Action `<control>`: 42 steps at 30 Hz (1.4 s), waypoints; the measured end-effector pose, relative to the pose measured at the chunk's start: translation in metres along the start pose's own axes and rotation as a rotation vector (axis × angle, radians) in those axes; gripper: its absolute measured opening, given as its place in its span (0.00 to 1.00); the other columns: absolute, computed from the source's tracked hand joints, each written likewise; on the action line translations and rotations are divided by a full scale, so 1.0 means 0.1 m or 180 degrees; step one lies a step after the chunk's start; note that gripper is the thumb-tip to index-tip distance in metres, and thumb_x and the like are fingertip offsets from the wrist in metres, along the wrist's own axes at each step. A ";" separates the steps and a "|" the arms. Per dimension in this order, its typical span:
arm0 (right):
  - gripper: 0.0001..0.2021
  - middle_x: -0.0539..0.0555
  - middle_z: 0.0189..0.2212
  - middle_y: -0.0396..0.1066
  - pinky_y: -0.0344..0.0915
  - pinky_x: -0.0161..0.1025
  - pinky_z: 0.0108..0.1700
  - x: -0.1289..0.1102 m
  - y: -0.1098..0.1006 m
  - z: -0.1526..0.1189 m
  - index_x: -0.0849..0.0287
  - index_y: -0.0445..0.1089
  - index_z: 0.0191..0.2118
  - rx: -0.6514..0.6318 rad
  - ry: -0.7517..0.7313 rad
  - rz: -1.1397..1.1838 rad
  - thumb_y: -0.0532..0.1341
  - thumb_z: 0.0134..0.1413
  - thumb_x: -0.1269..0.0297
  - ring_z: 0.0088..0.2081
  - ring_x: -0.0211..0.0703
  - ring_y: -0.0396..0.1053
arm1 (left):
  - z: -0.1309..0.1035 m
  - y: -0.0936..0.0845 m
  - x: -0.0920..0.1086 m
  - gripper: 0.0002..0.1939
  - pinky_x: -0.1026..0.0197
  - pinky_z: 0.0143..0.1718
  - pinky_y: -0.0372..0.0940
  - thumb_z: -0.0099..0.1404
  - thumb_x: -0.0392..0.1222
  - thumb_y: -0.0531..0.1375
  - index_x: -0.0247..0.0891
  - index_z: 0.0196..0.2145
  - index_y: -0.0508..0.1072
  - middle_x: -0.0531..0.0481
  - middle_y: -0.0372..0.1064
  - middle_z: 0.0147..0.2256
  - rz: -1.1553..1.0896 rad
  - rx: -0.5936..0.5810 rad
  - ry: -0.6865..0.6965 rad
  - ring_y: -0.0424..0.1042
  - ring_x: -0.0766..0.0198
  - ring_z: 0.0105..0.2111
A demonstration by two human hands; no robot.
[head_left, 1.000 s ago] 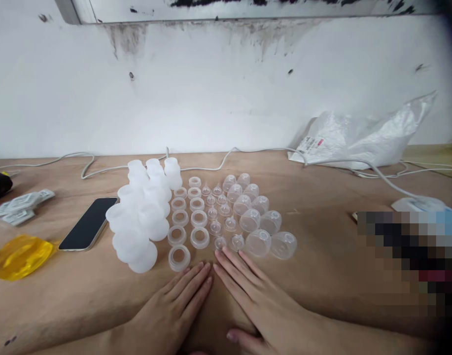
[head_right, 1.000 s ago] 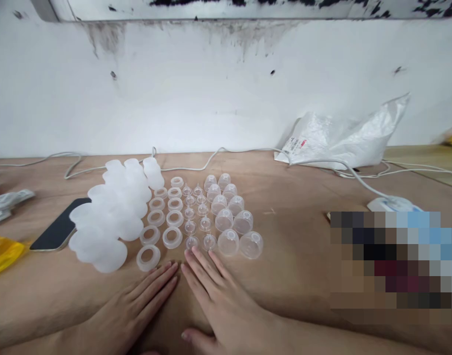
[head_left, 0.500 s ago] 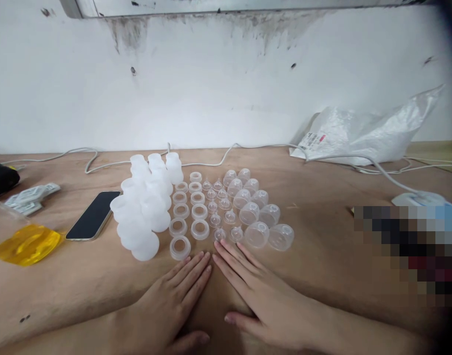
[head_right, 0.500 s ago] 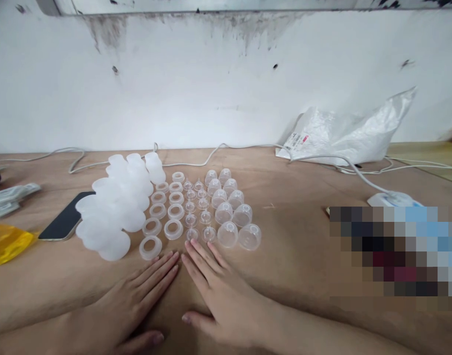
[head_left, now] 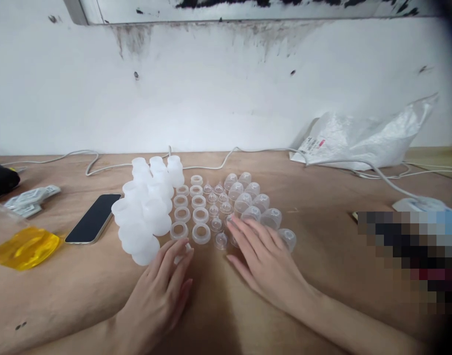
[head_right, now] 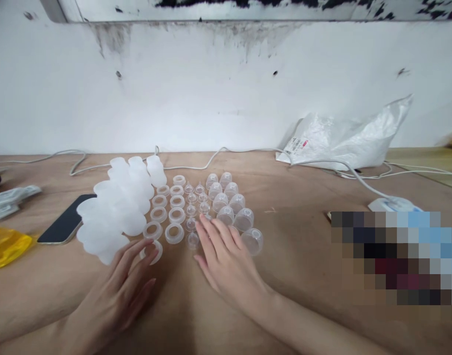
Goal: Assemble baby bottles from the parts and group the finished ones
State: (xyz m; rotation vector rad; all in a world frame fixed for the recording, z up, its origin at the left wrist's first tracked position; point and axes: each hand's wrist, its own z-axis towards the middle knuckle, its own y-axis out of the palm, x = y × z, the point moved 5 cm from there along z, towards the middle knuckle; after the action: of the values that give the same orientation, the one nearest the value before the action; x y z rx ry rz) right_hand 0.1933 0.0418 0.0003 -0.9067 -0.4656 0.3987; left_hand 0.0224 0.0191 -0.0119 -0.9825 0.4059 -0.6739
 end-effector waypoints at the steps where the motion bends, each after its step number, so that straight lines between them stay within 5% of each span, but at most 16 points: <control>1: 0.21 0.63 0.52 0.60 0.58 0.48 0.46 0.00 0.02 0.04 0.71 0.63 0.50 -0.0022 0.0070 -0.0111 0.53 0.55 0.61 0.50 0.54 0.57 | 0.00 0.02 -0.01 0.18 0.53 0.43 0.66 0.61 0.32 0.50 0.27 0.49 0.61 0.35 0.60 0.49 0.0084 0.0002 -0.0036 0.60 0.52 0.49; 8: 0.08 0.55 0.45 0.67 0.59 0.46 0.42 -0.02 0.08 0.18 0.61 0.69 0.32 -0.0057 0.0136 0.0314 0.53 0.55 0.68 0.46 0.51 0.60 | 0.02 0.02 -0.01 0.12 0.56 0.40 0.66 0.61 0.30 0.49 0.33 0.42 0.65 0.43 0.68 0.41 -0.0225 -0.0102 -0.0067 0.67 0.58 0.40; 14: 0.06 0.56 0.38 0.69 0.62 0.44 0.42 0.00 -0.14 0.16 0.61 0.64 0.33 0.0270 0.0140 0.1309 0.51 0.53 0.73 0.43 0.45 0.64 | 0.00 0.08 -0.05 0.08 0.54 0.45 0.63 0.63 0.33 0.48 0.38 0.34 0.66 0.47 0.63 0.49 -0.1041 -0.0577 -0.0337 0.63 0.57 0.47; 21: 0.05 0.54 0.36 0.66 0.65 0.35 0.36 0.09 -0.10 0.23 0.59 0.57 0.39 0.0012 0.0586 0.2522 0.48 0.57 0.71 0.35 0.37 0.66 | 0.24 0.03 -0.01 0.11 0.60 0.46 0.61 0.64 0.39 0.49 0.41 0.46 0.58 0.47 0.61 0.46 -0.3748 -0.0362 -0.1487 0.63 0.62 0.45; 26: 0.04 0.53 0.34 0.61 0.64 0.35 0.33 0.09 -0.09 0.32 0.58 0.57 0.38 0.0004 0.0784 0.2498 0.50 0.58 0.66 0.32 0.36 0.63 | 0.38 0.28 0.04 0.13 0.58 0.40 0.64 0.65 0.47 0.50 0.42 0.45 0.56 0.48 0.60 0.43 -0.5262 0.0125 -0.2401 0.63 0.62 0.41; 30: 0.06 0.54 0.37 0.61 0.66 0.35 0.36 0.07 -0.02 0.26 0.57 0.57 0.40 0.0114 0.0788 0.2670 0.53 0.57 0.65 0.37 0.38 0.63 | 0.39 0.43 0.05 0.15 0.64 0.28 0.65 0.64 0.49 0.49 0.42 0.46 0.55 0.48 0.59 0.42 -0.5600 0.0363 -0.2432 0.64 0.63 0.37; 38: 0.05 0.53 0.35 0.60 0.67 0.33 0.30 0.03 0.10 0.15 0.58 0.60 0.34 0.0206 0.0853 0.2651 0.56 0.54 0.63 0.28 0.33 0.63 | 0.35 0.48 0.05 0.15 0.62 0.34 0.65 0.65 0.50 0.48 0.40 0.45 0.55 0.48 0.58 0.44 -0.5547 0.0276 -0.2489 0.64 0.64 0.38; 42: 0.11 0.55 0.41 0.59 0.69 0.37 0.38 -0.02 0.05 0.15 0.57 0.63 0.42 0.0025 0.0947 0.2572 0.57 0.52 0.63 0.34 0.36 0.66 | 0.36 0.49 0.01 0.13 0.60 0.37 0.65 0.65 0.49 0.48 0.40 0.45 0.54 0.48 0.60 0.43 -0.5735 0.0407 -0.2530 0.65 0.62 0.40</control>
State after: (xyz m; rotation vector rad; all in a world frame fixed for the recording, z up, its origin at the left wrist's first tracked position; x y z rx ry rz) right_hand 0.1825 0.0535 0.0034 -1.1044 0.2013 0.9788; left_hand 0.0612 0.0596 -0.0357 -1.2250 -1.4214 -1.7179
